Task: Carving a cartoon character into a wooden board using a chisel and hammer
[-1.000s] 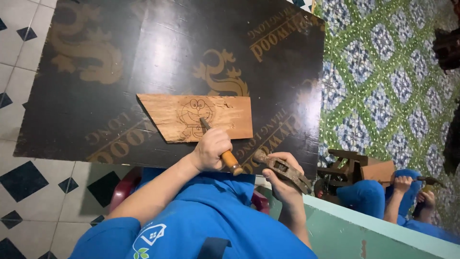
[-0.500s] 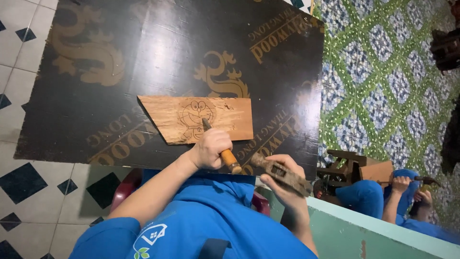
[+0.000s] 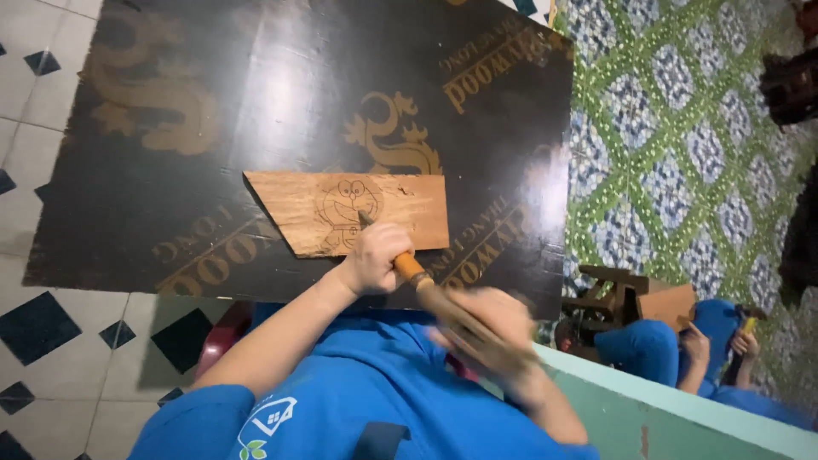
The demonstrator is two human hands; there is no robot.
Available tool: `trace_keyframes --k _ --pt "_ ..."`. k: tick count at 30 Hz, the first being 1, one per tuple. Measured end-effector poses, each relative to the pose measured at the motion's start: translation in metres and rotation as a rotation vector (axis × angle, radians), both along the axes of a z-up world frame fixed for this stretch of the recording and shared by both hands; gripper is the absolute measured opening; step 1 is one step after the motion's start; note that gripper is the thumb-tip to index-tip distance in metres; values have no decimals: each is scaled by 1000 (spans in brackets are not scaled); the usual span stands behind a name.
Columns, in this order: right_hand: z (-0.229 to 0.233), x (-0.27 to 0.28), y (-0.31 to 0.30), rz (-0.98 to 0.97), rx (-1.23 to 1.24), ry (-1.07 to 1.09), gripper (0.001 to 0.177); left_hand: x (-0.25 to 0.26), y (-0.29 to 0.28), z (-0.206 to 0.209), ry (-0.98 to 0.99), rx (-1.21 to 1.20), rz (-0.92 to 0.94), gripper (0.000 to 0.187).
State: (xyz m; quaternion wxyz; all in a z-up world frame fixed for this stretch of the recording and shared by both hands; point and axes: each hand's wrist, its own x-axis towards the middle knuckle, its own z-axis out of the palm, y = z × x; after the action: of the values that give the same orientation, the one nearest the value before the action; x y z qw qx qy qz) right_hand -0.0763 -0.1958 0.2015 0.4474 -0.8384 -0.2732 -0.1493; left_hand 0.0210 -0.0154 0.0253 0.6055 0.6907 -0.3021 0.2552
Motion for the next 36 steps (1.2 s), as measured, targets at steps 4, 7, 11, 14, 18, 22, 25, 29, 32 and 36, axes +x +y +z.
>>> trace_keyframes --k 4,7,11,14,18,22,25,29,32,36 --pt "-5 5 -10 -35 -30 -28 55 7 0 2 -6 5 15 14" --pt "-28 8 -7 -80 -49 24 54 4 -2 -5 4 24 41 15" --pt "-48 10 -8 -260 -98 205 49 7 -8 -4 -33 39 62 13" --pt "-33 14 -28 -386 -101 174 37 -6 -6 -14 -213 188 34 10" --pt "-52 -2 -49 -456 -78 219 35 -28 -2 -28 -300 207 -172 8" --pt "-48 0 -42 -426 188 315 44 -29 -8 -25 -274 129 -137 25" --pt "-49 -5 -43 -415 218 365 47 -30 -5 -29 -240 110 -64 23" --pt "-42 -1 -38 -386 182 393 43 -24 2 -33 -238 102 6 24" --pt "-38 2 -37 -376 158 408 42 -23 6 -33 -210 94 7 33" --pt "-38 4 -37 -363 141 410 39 -21 5 -37 -198 88 -4 38"
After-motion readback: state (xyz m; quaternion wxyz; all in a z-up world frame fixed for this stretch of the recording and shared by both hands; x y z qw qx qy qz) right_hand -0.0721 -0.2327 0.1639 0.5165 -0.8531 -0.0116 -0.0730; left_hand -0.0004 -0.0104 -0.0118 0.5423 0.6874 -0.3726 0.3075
